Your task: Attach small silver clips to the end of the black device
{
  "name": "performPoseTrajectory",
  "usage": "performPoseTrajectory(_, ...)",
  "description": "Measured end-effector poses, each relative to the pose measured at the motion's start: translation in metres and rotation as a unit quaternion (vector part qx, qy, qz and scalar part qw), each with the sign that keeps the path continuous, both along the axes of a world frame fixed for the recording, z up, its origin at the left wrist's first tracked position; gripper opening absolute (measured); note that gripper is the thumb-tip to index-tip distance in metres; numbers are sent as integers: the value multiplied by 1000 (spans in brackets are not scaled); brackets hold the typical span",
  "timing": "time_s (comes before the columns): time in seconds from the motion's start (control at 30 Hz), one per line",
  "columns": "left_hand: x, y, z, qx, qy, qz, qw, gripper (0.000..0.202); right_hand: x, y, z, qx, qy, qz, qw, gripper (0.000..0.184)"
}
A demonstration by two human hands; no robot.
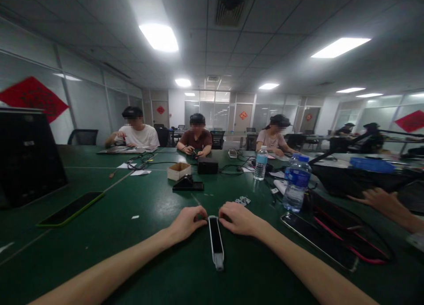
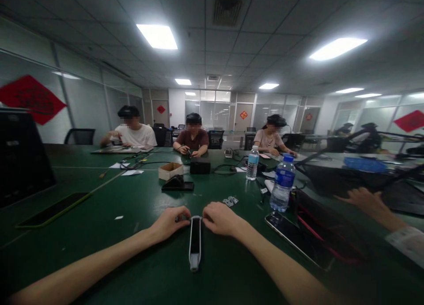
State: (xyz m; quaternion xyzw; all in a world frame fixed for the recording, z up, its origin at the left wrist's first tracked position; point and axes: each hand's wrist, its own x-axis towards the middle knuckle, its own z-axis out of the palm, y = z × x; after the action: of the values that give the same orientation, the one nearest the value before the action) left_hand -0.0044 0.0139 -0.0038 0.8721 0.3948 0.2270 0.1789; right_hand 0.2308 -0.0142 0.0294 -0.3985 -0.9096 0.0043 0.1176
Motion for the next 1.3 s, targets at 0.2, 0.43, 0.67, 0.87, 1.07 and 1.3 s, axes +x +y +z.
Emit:
performPoseTrajectory(0.2,-1,-2,1,0,8,-16,1000,16,2,-2,1,-29,17,-8,999,13)
performPoseTrajectory(0.43,-1,-2,0,21,18,-16,999,15,3,1,-2,-31,24,-12,999,14)
performPoseTrajectory(0.67,0,-4,-1,48,54,-1,997,15,2,0,0,-43,36,2,998,15)
performPoseTrajectory(0.87,3,-10,6,62,79,10,995,13,2,0,0,-51,41,-1,998,17)
performPoseTrajectory(1.07,5,-17,13,59,90,15,994,11,2,3,-4,-48,40,-3,998,16)
performPoseTrajectory(1.3,5,-19,16,52,95,17,994,11,4,2,-2,-71,44,-9,996,20)
